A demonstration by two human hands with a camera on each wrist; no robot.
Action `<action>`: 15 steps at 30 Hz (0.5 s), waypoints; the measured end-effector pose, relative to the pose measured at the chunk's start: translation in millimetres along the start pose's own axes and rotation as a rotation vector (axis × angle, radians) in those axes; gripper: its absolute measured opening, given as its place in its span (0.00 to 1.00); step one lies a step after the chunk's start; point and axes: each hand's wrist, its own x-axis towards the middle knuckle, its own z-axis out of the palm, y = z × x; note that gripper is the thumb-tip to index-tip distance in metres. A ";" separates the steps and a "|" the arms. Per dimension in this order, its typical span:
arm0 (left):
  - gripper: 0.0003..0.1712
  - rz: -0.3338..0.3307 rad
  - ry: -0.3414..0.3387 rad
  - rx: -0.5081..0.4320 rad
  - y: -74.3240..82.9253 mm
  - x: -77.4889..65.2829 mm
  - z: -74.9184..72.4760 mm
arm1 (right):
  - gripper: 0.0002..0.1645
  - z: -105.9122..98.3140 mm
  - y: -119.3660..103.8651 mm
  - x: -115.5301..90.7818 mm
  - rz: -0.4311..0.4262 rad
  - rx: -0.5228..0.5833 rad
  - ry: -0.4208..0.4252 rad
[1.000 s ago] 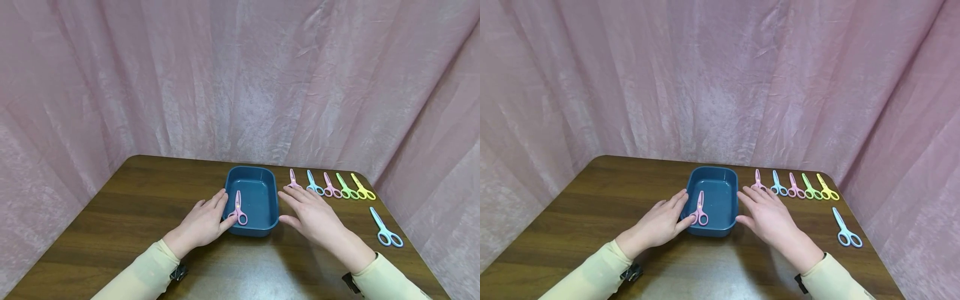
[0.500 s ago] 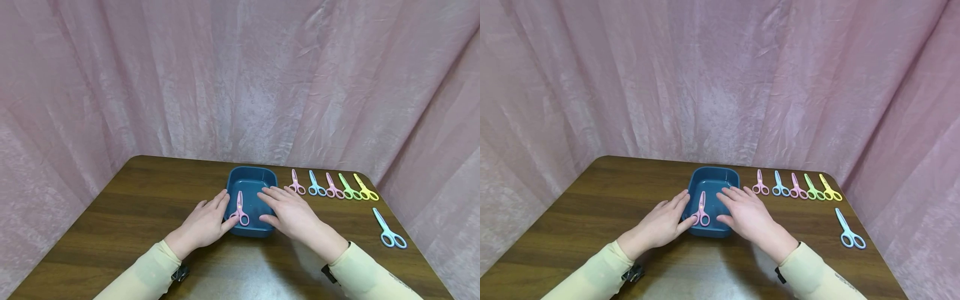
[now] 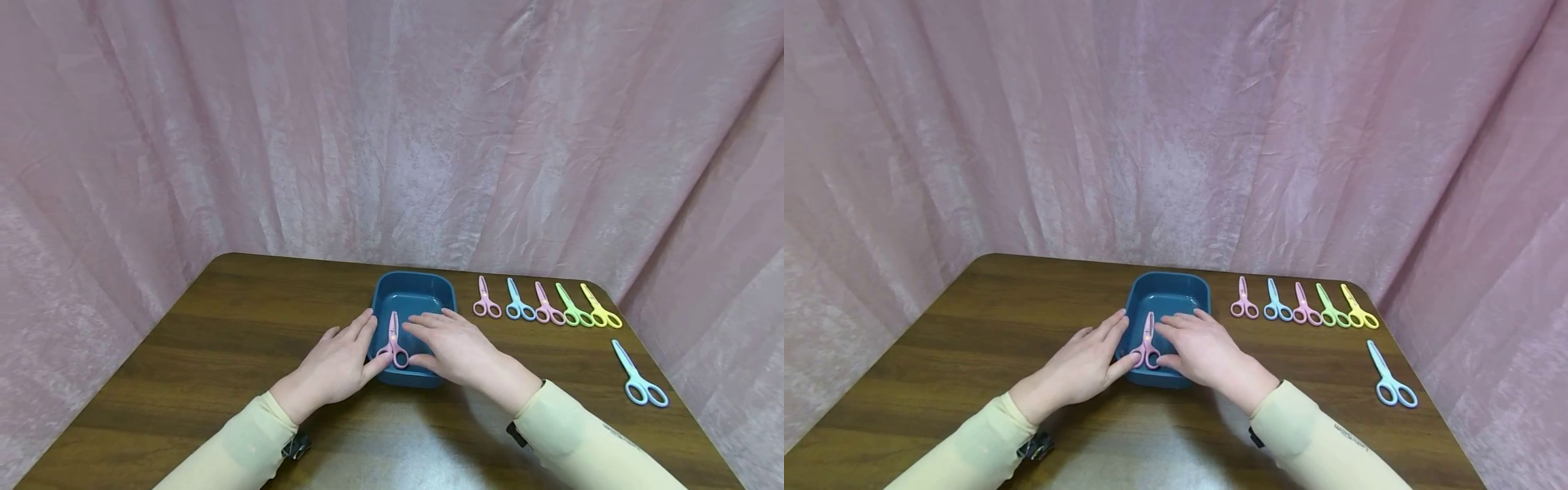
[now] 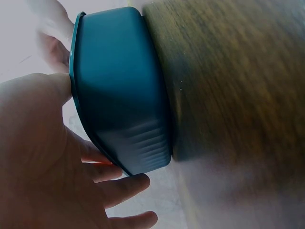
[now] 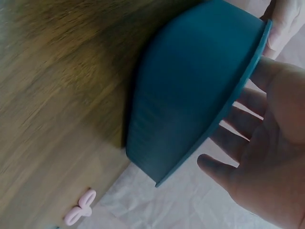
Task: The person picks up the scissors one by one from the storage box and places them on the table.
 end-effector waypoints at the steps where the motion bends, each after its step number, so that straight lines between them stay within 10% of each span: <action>1: 0.52 -0.001 -0.003 0.002 0.1 0.0 -0.3 | 0.36 1.2 -0.5 2.1 -0.009 0.001 -0.006; 15: 0.51 0.005 -0.009 0.003 -1.2 -0.7 0.6 | 0.34 12.1 -4.3 22.6 -0.068 0.018 -0.083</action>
